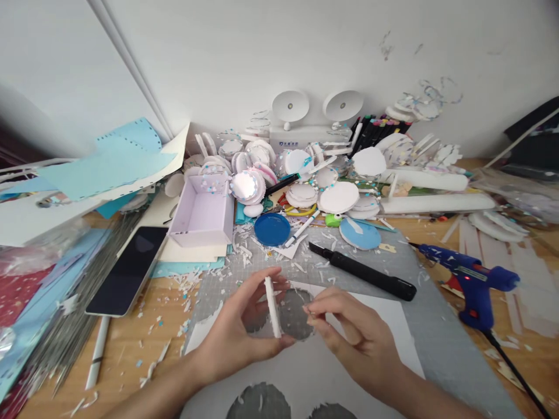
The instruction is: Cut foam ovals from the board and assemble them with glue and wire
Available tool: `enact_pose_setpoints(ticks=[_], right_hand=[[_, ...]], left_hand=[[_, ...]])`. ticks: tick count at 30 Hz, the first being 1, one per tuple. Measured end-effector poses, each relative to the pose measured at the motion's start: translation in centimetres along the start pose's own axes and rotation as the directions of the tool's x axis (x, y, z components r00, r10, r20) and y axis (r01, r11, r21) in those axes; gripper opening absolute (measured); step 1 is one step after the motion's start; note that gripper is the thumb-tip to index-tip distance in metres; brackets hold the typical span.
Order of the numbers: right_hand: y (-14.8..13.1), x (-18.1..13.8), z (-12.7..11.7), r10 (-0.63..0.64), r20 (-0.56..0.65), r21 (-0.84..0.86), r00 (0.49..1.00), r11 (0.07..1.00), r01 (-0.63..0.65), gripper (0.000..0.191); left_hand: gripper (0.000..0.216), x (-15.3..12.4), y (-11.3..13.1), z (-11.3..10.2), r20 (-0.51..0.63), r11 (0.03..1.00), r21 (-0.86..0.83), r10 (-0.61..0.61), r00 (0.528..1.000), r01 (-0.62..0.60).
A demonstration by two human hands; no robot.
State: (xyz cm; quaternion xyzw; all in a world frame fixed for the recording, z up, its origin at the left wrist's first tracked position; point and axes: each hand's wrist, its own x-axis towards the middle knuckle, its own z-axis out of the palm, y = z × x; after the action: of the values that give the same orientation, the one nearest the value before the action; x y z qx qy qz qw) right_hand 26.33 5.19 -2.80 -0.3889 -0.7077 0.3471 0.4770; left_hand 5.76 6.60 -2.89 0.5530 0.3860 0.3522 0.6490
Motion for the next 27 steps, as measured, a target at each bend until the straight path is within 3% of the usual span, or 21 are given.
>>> enact_pose_setpoints(ticks=[7,16,23,27], right_hand=[[-0.3,-0.4,0.1,-0.178,0.062,-0.071,0.982,0.981,0.182,0.022],[-0.7,-0.4,-0.2,-0.327,0.045,-0.220,0.944,0.919,0.328,0.036],[0.0,-0.8,0.3,-0.249,0.087,-0.206,0.965,0.943,0.262,0.021],[-0.2,-0.7,0.2,-0.313,0.160,-0.233,0.936,0.910,0.344,0.021]], left_hand=[[0.071,0.2,0.1,0.2,0.095,0.939,-0.317,-0.107,0.990,0.132],[0.059,0.1,1.1,0.2,0.356,0.803,-0.541,-0.053,0.933,0.252],[0.055,0.0,0.8,0.1,0.258,0.892,-0.409,-0.091,0.962,0.194],[0.056,0.0,0.7,0.1,0.231,0.880,-0.417,-0.141,0.963,0.229]])
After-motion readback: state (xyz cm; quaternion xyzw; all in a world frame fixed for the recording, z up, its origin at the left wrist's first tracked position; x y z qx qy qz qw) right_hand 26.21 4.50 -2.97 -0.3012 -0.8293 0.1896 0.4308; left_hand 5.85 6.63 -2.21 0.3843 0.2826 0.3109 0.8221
